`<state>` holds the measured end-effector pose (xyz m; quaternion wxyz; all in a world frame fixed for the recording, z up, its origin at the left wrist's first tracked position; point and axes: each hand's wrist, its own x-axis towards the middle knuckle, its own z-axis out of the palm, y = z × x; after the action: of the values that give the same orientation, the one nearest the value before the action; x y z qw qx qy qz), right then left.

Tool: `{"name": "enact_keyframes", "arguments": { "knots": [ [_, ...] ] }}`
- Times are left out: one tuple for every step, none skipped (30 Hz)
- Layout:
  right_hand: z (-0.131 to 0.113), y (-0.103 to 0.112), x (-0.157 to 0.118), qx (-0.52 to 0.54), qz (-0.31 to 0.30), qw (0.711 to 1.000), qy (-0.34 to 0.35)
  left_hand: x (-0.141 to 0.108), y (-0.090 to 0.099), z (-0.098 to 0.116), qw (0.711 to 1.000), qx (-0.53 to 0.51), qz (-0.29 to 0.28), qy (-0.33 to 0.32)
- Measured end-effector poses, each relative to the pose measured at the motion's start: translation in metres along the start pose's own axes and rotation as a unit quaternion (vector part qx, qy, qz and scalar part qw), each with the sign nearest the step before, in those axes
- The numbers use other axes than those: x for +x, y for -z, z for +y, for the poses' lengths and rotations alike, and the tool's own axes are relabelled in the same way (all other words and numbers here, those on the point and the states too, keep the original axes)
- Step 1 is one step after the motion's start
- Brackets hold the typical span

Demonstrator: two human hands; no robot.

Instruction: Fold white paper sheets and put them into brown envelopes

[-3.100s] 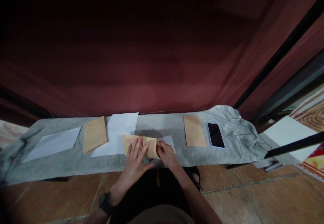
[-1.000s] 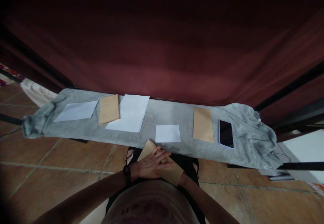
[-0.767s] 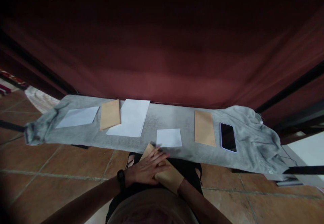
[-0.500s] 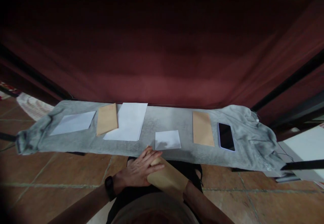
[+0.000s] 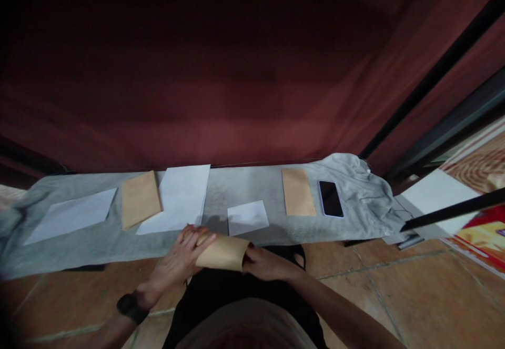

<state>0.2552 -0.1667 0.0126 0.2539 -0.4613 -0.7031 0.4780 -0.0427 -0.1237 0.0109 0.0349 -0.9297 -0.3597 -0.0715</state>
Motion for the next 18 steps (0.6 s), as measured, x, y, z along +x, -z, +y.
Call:
{"name": "enact_keyframes", "arguments": {
  "knots": [
    [0.006,0.007,0.002,0.011,-0.003,1.0,-0.005,-0.001,0.0,-0.009,1.0,0.004,-0.001,0.017],
    [0.013,0.014,0.006,0.016,0.011,1.0,-0.015,-0.002,0.0,-0.017,0.999,0.006,0.002,0.04],
    [0.019,0.02,0.011,0.011,0.046,0.998,-0.029,-0.003,-0.001,-0.026,0.998,0.004,0.01,0.068],
    [0.025,0.026,0.017,-0.008,0.101,0.994,-0.048,-0.003,-0.002,-0.034,0.996,-0.001,0.022,0.092],
    [0.031,0.03,0.024,-0.038,0.15,0.986,-0.064,-0.004,-0.003,-0.042,0.993,-0.007,0.031,0.114],
    [0.036,0.033,0.03,-0.072,0.193,0.975,-0.08,-0.004,-0.005,-0.049,0.991,-0.012,0.035,0.129],
    [0.041,0.035,0.037,-0.112,0.221,0.964,-0.1,-0.004,-0.007,-0.055,0.989,-0.016,0.034,0.14],
    [0.046,0.036,0.043,-0.155,0.239,0.951,-0.122,-0.004,-0.009,-0.06,0.988,-0.019,0.029,0.148],
    [0.05,0.035,0.048,-0.193,0.249,0.938,-0.143,-0.004,-0.011,-0.064,0.988,-0.02,0.02,0.152],
    [0.053,0.033,0.053,-0.226,0.254,0.926,-0.164,-0.004,-0.014,-0.067,0.988,-0.021,0.009,0.154],
    [0.056,0.031,0.057,-0.251,0.257,0.915,-0.182,-0.003,-0.016,-0.069,0.988,-0.022,-0.002,0.154],
    [0.058,0.028,0.06,-0.268,0.259,0.907,-0.199,-0.003,-0.019,-0.07,0.988,-0.026,-0.012,0.152],
    [0.059,0.026,0.064,-0.278,0.259,0.9,-0.213,-0.003,-0.021,-0.07,0.988,-0.03,-0.019,0.152],
    [0.06,0.024,0.067,-0.282,0.26,0.896,-0.225,-0.002,-0.023,-0.071,0.987,-0.036,-0.023,0.152],
    [0.061,0.022,0.069,-0.281,0.259,0.893,-0.237,-0.002,-0.025,-0.071,0.987,-0.041,-0.026,0.153],
    [0.061,0.021,0.072,-0.275,0.257,0.894,-0.245,-0.002,-0.027,-0.071,0.986,-0.047,-0.028,0.155],
    [0.062,0.021,0.074,-0.267,0.254,0.895,-0.251,-0.002,-0.028,-0.071,0.986,-0.052,-0.031,0.158],
    [0.062,0.021,0.075,-0.258,0.253,0.897,-0.255,-0.002,-0.029,-0.071,0.985,-0.057,-0.036,0.159]
  ]
}}
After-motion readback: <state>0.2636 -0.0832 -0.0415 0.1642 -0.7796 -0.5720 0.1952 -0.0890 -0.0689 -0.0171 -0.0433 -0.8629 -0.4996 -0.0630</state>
